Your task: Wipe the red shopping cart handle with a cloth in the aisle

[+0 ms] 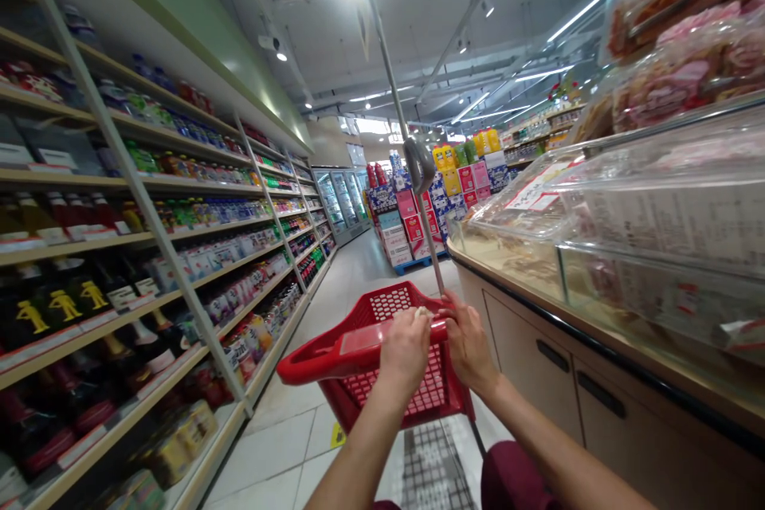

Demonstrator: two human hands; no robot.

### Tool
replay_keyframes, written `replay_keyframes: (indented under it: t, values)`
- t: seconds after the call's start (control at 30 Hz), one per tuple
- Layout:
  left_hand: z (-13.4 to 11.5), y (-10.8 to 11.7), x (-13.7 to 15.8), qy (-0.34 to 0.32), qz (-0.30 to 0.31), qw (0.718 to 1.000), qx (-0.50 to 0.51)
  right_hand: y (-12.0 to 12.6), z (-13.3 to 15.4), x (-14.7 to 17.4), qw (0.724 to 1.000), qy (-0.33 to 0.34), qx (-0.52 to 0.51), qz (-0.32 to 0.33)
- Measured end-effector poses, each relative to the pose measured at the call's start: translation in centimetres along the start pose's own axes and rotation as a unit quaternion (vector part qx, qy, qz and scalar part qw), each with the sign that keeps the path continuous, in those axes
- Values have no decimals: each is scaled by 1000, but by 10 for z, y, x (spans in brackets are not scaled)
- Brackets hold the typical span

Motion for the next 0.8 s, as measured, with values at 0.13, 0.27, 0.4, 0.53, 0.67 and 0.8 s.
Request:
replay_keyframes:
  t: [0.13,0.27,0.4,0.53,0.67,0.8]
  values:
    - [32,3,7,21,-3,1000,-16,-1,0,0,1000,-3,-3,10]
    - [96,9,20,148,22,988,-32,-8,8,2,1000,11,20,4]
    - [40,9,13,30,-1,998,52,-13,7,5,998,31,48,16]
    - [29,-2,11,71,61,995,33,-15,4,-2,994,34,92,57]
    - [64,-13,22,160,155,974,-38,-49,25,-12,982,46,135,127]
    - [77,-14,32,68,216,973,-51,-101,45,-14,969,28,106,221]
Point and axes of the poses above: each hand's wrist, its own x-axis away from the middle knuckle, its own y-axis out of the back of the hand, z = x × y, the point moved 10 cm from there along -x, towards the middle knuckle, and after that the axes turned 11 degrees about -x, right-handed, at the moved point
